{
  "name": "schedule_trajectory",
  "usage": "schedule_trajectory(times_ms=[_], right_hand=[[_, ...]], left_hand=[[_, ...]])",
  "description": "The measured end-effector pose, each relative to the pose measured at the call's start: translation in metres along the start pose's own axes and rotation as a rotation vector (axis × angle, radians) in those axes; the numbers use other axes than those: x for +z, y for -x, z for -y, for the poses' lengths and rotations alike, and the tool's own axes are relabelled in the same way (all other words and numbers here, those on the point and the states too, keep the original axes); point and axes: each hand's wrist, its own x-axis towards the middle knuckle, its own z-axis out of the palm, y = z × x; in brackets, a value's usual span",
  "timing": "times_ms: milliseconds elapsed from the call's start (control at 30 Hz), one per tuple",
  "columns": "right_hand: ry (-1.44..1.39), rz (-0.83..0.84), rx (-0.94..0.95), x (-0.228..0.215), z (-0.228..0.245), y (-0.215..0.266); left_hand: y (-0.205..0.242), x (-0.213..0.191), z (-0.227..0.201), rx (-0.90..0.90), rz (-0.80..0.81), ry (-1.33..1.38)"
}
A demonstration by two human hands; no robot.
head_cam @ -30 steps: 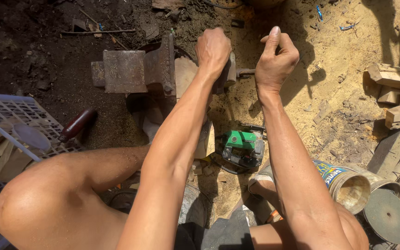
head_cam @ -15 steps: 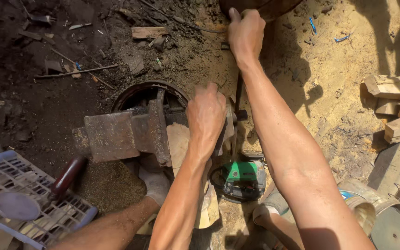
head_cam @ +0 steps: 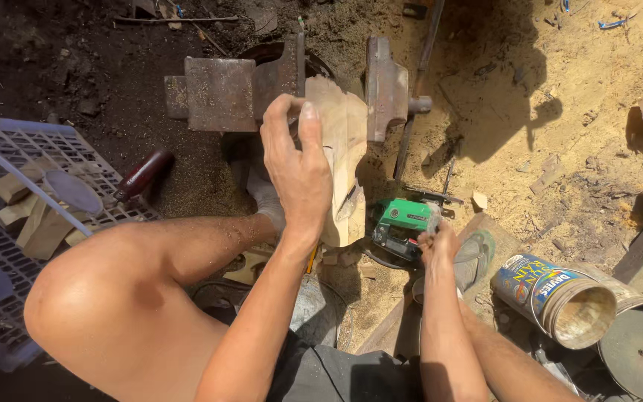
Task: The person uses a jigsaw to cut a piece of wood clamped in a bench vise. They reposition the wood and continue cutting along a marked line.
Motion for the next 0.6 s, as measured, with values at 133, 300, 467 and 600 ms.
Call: schedule_trajectory(times_ms=[133, 300, 467, 600], right_hand=[[-0.196, 0.024, 0.482, -0.044, -0.098, -0.009], [-0.722, 0.255, 0.463, -0.035, -0.114, -0.017], [-0.816, 0.364, 0.207, -0.025, -0.101, -0.022], [-0.696, 0.391, 0.102, -0.032, -0.056, -0.026]], left_hand=[[0.069, -0.055, 0.034, -0.518, 0.102, 0.201], [0.096, -0.054, 0.059, -0.983, 0.407, 0.533], [0.094, -0.046, 0.057, -0.905, 0.422, 0.446], [0.099, -0.042, 0.066, -0.733, 0.368, 0.501]])
